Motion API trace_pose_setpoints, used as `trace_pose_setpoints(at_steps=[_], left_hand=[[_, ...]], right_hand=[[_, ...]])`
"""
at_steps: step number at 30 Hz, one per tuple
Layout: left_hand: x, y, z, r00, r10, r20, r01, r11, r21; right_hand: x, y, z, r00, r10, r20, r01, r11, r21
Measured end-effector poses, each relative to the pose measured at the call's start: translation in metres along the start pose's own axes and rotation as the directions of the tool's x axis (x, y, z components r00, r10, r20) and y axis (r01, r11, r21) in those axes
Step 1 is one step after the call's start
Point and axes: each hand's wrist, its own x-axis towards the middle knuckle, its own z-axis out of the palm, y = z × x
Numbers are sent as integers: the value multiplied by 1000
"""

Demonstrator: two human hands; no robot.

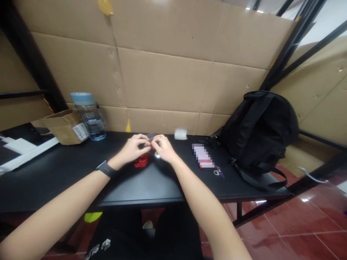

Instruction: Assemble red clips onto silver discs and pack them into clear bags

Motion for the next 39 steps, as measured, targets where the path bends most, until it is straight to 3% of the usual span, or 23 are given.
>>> trace_pose_setpoints(at_steps=[7, 10, 18, 20, 25, 33, 39], left_hand=[[3, -3, -7, 999, -31, -14, 31, 998, 57], [2, -5, -6, 999, -36, -2, 36, 998, 54], [1, -7, -5, 994, -75, 76, 65, 990, 126], [1, -7, -5, 993, -83, 86, 72, 990, 125], [1, -3, -5, 987, -138, 78, 132, 988, 75], [2, -1, -2, 984, -171, 46, 175, 975, -136], [1, -9, 5, 984, -173, 53, 180, 953, -245]], right_hand=[[-7, 21, -22, 964, 164, 207, -83, 933, -350], [-8, 26, -24, 935, 213, 283, -107, 932, -347], [-5, 22, -14, 959, 177, 224, -102, 946, -309], [-5, 21, -12, 969, 147, 198, -99, 967, -234], [-3, 16, -5, 979, 171, 113, -185, 973, 134], [-4, 2, 6, 951, 283, 123, -304, 788, 536], [-7, -3, 6, 935, 290, 201, -351, 704, 618]])
